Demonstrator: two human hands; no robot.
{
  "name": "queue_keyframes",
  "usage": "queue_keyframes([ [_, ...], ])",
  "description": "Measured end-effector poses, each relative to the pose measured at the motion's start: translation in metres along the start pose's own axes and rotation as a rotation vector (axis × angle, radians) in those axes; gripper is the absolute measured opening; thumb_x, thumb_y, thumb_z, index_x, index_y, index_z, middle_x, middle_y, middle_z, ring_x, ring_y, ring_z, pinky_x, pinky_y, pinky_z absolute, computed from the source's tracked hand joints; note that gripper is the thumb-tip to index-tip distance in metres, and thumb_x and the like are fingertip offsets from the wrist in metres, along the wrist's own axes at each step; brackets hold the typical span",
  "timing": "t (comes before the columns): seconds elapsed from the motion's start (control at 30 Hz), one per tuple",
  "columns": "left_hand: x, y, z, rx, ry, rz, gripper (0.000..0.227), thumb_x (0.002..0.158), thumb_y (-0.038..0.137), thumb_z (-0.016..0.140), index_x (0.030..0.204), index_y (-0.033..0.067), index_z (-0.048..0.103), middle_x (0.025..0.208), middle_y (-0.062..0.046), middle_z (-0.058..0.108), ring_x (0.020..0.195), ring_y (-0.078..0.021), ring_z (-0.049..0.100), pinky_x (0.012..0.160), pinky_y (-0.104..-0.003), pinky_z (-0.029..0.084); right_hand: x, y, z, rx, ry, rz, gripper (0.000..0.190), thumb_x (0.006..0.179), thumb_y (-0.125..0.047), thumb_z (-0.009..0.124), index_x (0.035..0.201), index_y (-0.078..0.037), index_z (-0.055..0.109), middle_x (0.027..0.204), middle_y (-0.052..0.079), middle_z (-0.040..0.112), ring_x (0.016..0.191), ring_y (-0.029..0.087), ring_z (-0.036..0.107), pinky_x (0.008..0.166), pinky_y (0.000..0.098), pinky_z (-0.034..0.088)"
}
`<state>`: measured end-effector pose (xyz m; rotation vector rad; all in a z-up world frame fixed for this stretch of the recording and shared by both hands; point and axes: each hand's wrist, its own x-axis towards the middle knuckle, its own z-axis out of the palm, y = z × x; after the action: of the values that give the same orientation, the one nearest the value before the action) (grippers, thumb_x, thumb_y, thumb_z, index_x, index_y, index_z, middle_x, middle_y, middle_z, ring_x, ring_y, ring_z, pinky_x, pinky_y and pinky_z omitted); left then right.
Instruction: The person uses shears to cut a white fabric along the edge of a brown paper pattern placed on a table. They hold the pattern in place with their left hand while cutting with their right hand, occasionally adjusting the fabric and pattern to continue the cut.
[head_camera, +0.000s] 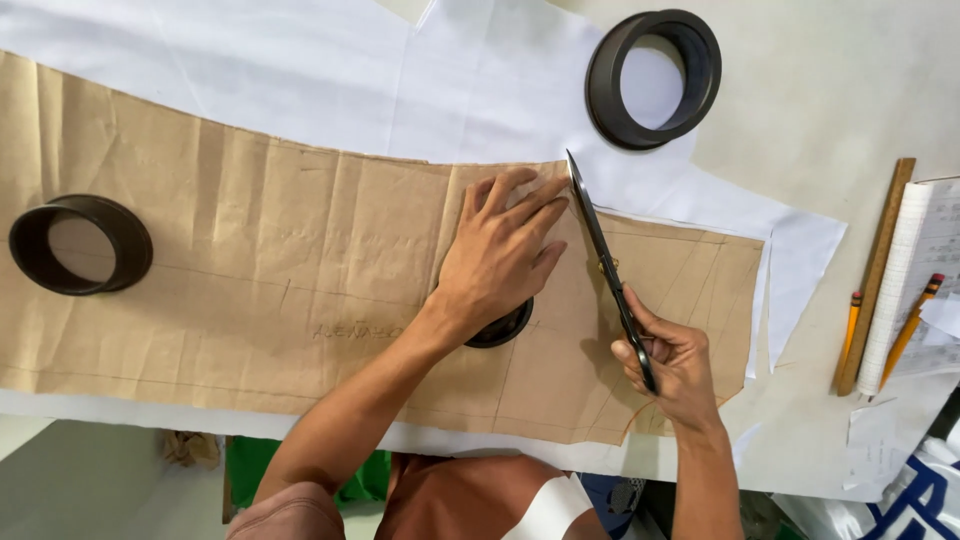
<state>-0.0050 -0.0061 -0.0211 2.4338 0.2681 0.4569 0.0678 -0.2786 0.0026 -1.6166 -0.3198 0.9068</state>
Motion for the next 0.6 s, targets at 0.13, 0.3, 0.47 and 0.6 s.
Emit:
queue_keyframes([
  [0.13,0.0,0.001,-0.002,0.039,0.028,0.013,0.046,0.079,0.024,0.085,0.121,0.008,0.072,0.132,-0.008,0.07,0.129,-0.0307,0.052,0.1,-0.048,0.039,-0.001,0.006,0.002,-0.025,-0.017,-0.013,0.059,0.085,0.008,0.069,0.142,0.007,0.054,0.055,0.007,0.06,0.038,0.001,0.051,0.032,0.0174,0.031],
  [0.3,-0.001,0.001,0.002,0.064,0.052,0.046,0.047,0.078,0.026,0.085,0.12,0.0091,0.072,0.132,-0.007,0.07,0.127,-0.0303,0.053,0.1,-0.048,0.04,0.002,0.008,0.003,-0.042,0.005,0.011,0.062,0.084,0.007,0.071,0.144,0.004,0.055,0.058,0.012,0.064,0.035,0.003,0.05,0.028,0.0164,0.033],
  [0.47,-0.003,0.004,-0.001,0.121,0.03,0.08,0.041,0.09,0.027,0.077,0.125,0.0078,0.069,0.14,-0.003,0.064,0.126,-0.0304,0.054,0.102,-0.048,0.044,0.004,-0.033,-0.002,0.018,-0.021,0.19,0.069,0.084,-0.007,0.072,0.149,-0.001,0.05,0.061,-0.006,0.041,0.043,0.006,0.029,0.031,0.0199,0.024],
  [0.6,0.0,0.008,-0.007,0.17,0.047,0.112,0.042,0.088,0.026,0.079,0.123,0.0074,0.067,0.14,-0.002,0.06,0.124,-0.0295,0.053,0.099,-0.048,0.044,0.022,-0.02,-0.061,0.038,-0.107,0.235,0.053,0.097,-0.022,0.059,0.147,-0.008,0.055,0.066,0.001,0.058,0.04,0.005,0.042,0.024,0.0179,0.02],
])
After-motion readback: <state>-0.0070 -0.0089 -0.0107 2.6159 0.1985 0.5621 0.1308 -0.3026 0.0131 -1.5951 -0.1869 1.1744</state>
